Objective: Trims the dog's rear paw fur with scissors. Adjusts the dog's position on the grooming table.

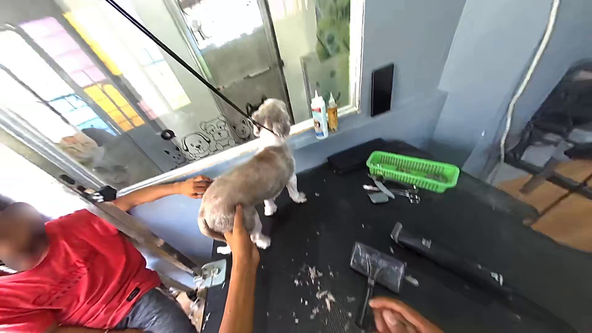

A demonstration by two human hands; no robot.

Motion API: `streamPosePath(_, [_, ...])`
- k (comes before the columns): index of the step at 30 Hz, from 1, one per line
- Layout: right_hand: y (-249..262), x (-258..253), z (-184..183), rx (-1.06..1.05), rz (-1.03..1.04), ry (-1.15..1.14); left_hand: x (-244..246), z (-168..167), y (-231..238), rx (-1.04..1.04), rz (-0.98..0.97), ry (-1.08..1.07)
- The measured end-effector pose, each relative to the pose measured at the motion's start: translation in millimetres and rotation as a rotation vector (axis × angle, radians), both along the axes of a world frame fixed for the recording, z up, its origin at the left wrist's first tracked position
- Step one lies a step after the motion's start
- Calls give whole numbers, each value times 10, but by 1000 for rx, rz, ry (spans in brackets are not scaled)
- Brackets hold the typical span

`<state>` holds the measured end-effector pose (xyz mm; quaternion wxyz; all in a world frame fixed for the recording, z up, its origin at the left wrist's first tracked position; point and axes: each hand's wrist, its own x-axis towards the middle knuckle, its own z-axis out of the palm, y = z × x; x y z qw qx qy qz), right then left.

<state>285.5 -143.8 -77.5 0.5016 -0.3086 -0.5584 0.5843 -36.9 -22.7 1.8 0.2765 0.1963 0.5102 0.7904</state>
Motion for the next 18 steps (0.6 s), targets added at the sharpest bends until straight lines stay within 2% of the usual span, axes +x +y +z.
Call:
streamPosePath(6, [1521,-814,333,-201,-139,208,-93,-169,110,163,138,-41])
streamPosePath(9, [2348,-1224,350,-288,-137,162,-219,-247,60,184,146,-32])
streamPosePath(11, [2787,-1471,268,-358,-44,102,-341,-273,-10,190,103,-30])
streamPosePath(15, [3084,-1837,139,-451,181,28,-590,-217,-153,164,-30,-43])
streamPosePath(18, [2981,-1919,99,-437,167,6,-671,-173,-254,151,-138,-86])
